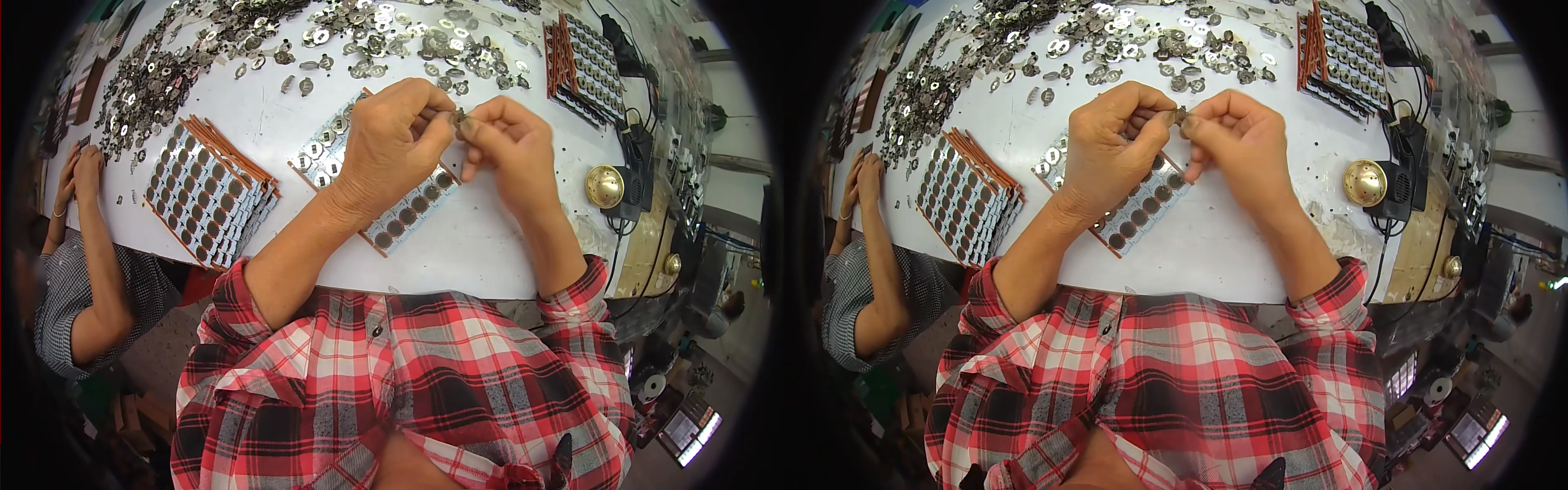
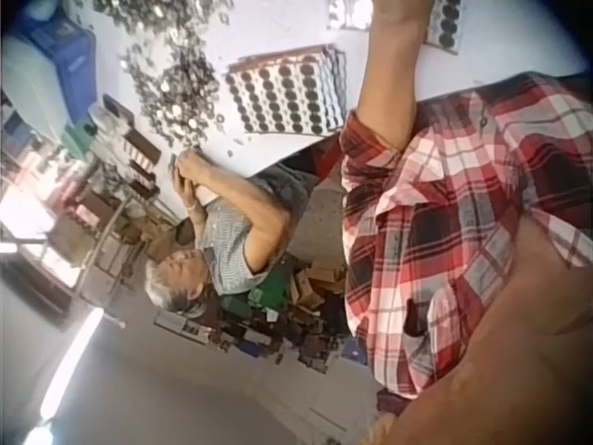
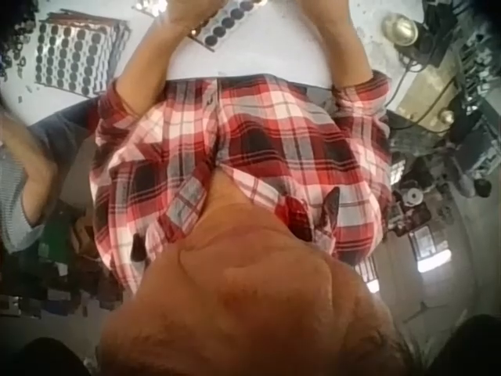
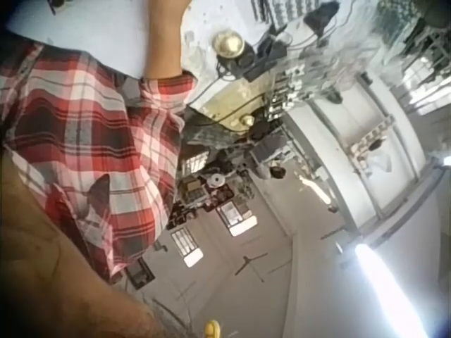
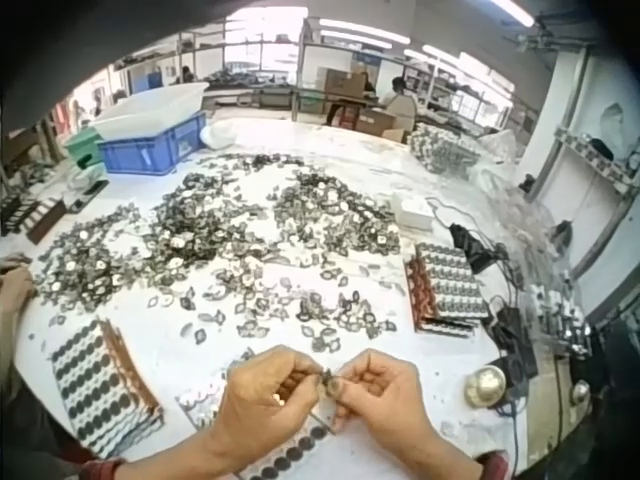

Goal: Manually place small metal circular components into a grid template on a workshop table.

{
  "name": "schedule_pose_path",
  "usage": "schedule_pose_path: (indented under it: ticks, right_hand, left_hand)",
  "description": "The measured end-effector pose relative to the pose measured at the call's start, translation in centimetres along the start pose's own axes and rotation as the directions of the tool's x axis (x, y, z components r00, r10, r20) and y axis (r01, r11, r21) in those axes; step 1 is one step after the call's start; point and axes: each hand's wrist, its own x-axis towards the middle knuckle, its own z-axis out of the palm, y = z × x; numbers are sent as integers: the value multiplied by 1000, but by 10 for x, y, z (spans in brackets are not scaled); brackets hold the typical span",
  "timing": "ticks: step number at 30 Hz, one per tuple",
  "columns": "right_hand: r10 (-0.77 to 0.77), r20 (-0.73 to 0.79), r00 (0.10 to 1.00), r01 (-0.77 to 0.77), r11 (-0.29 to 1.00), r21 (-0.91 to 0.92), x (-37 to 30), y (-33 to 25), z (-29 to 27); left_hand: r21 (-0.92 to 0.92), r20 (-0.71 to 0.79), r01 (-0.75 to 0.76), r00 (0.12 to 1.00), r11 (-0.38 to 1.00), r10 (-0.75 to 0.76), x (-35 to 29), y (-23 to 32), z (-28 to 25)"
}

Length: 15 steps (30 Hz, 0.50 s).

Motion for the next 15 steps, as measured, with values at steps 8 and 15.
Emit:
schedule_pose_path:
  ticks: [8, 15]
  right_hand:
    - [-727, 422, 542, 656, 52, -753, 5, 4, 1]
    - [-761, 551, 342, 691, -193, -696, 3, 2, 0]
  left_hand:
    - [-127, 33, 85, 996, 988, -82, 1, 0, -1]
    - [110, 36, -305, 952, 946, 303, 5, 2, -4]
